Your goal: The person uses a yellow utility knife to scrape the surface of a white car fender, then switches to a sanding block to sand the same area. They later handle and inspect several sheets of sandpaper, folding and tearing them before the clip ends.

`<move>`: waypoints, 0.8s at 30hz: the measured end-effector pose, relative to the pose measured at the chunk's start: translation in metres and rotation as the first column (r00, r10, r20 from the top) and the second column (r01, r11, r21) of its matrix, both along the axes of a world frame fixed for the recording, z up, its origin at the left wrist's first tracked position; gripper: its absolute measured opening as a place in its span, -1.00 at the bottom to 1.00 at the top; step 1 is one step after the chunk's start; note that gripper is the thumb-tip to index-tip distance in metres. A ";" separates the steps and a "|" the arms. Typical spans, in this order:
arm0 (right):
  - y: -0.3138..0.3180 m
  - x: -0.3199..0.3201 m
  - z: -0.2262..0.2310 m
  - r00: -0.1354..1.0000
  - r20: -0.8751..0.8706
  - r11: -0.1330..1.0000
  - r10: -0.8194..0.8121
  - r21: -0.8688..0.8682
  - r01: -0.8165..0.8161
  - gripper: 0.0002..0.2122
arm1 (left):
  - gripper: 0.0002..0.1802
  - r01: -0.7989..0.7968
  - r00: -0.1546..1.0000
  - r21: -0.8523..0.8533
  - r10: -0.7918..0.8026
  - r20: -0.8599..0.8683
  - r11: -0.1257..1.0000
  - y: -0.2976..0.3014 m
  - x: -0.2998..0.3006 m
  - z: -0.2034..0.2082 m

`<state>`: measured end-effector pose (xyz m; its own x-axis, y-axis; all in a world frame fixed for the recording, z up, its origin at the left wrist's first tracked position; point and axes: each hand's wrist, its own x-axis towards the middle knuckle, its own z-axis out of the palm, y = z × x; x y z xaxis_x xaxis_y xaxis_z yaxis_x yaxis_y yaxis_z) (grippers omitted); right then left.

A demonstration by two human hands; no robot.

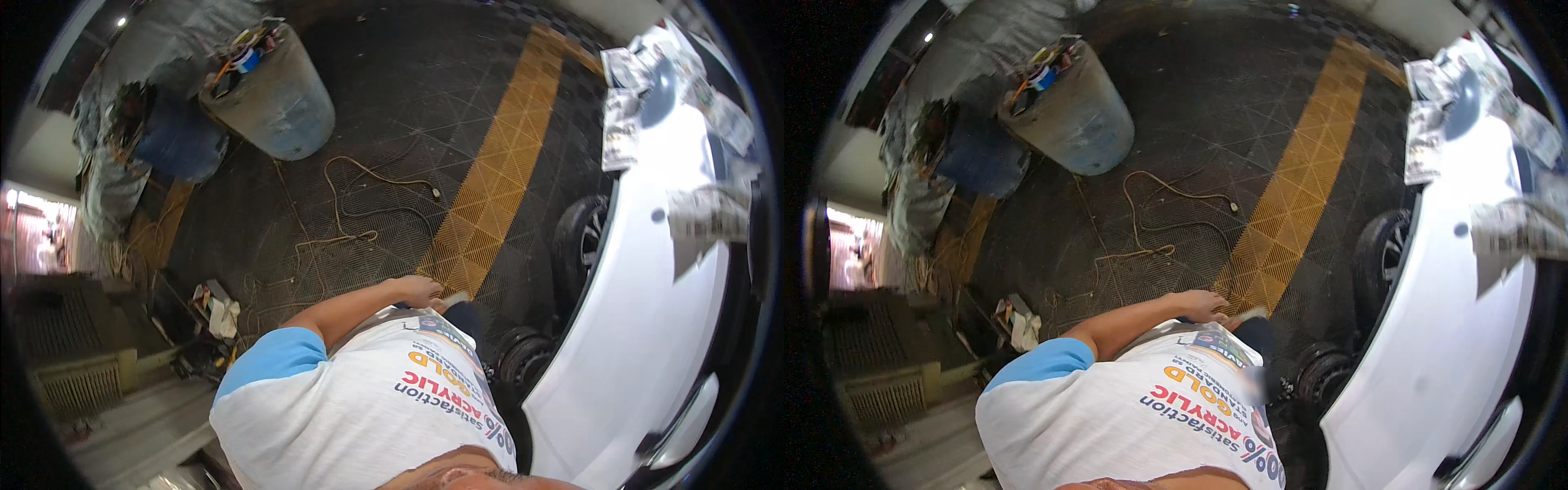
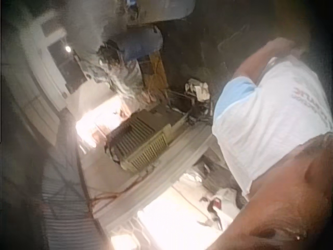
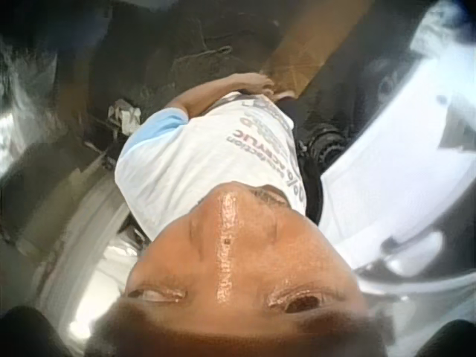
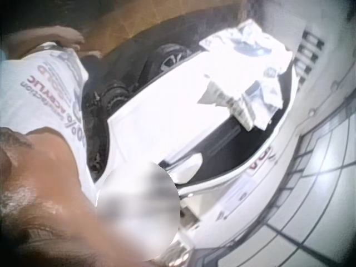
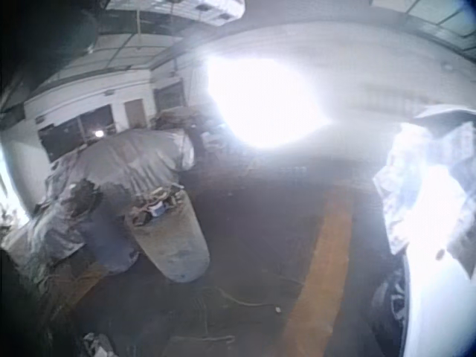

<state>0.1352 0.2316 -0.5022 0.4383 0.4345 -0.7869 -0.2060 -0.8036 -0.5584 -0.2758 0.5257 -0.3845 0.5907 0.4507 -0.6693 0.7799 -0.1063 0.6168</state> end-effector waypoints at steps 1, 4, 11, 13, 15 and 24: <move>0.029 0.005 -0.003 0.999 -0.028 0.999 0.036 -0.015 -0.037 -0.74 | -0.15 -0.037 0.999 -0.016 0.037 -0.002 0.999 0.011 -0.004 -0.004; 0.121 0.018 -0.015 0.984 -0.120 0.989 0.132 -0.048 -0.139 -0.79 | -0.16 -0.198 0.980 -0.020 0.198 0.004 0.980 0.040 -0.015 -0.020; 0.434 0.052 -0.001 0.789 -0.562 0.969 0.249 0.134 -0.210 -0.91 | -0.18 -0.551 0.819 0.058 0.553 -0.153 0.832 0.150 -0.038 -0.044; 0.580 0.050 0.035 0.758 -0.619 0.977 0.206 0.087 -0.195 -0.91 | -0.23 -0.608 0.784 0.171 0.620 -0.022 0.775 0.183 -0.050 -0.015; 0.703 0.063 0.057 0.768 -0.211 0.783 0.604 0.339 -0.522 -0.80 | -0.35 -0.820 0.571 0.203 0.790 0.223 0.535 0.232 -0.064 0.034; 1.048 -0.179 0.229 0.576 0.213 0.325 0.789 0.651 -0.686 -0.44 | -0.51 -0.721 0.472 0.437 0.081 0.878 -0.538 0.314 -0.179 0.412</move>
